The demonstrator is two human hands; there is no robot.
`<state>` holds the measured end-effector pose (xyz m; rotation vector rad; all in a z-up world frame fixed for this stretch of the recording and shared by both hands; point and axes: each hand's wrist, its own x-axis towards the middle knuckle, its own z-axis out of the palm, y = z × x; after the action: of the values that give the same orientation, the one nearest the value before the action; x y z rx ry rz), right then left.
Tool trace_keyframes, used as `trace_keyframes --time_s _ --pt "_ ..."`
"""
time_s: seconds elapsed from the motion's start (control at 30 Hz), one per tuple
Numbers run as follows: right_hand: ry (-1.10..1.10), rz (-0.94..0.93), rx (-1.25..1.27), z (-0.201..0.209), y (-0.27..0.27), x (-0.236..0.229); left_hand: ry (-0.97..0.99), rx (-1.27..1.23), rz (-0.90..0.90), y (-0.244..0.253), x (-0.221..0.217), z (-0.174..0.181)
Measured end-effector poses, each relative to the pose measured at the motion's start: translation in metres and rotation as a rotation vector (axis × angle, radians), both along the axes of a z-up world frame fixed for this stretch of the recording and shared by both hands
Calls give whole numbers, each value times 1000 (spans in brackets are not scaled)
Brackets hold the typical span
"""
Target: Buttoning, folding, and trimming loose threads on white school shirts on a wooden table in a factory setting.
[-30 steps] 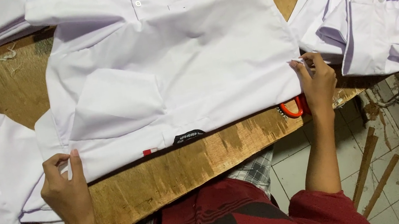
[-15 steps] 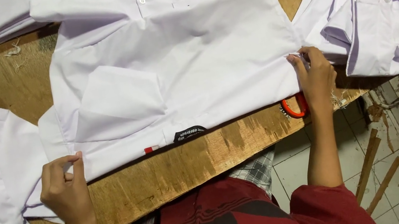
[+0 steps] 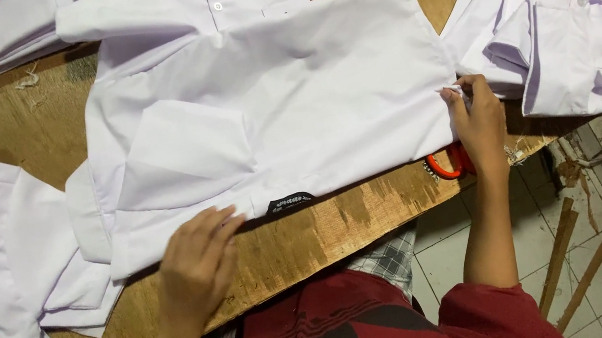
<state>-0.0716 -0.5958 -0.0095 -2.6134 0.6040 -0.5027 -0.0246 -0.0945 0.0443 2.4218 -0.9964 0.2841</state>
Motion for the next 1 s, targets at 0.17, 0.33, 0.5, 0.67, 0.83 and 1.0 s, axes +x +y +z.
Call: trace_keyframes --time_s 0.17,0.33,0.5,0.67,0.83,1.0 --pt "-15 1 8 -2 4 -3 39 37 -113 -38 13 -10" --pt "-7 7 -296 16 38 0 306 245 -125 -37 17 -20" --pt "-262 489 -532 14 149 19 255 290 -108 -36 17 -38" --pt "99 772 -367 -27 198 12 135 278 -79 -34 17 -51" --pt "460 613 -320 -9 139 0 168 346 -89 -30 17 -56" --pt "650 359 -293 13 81 -11 207 361 -84 -31 18 -53"
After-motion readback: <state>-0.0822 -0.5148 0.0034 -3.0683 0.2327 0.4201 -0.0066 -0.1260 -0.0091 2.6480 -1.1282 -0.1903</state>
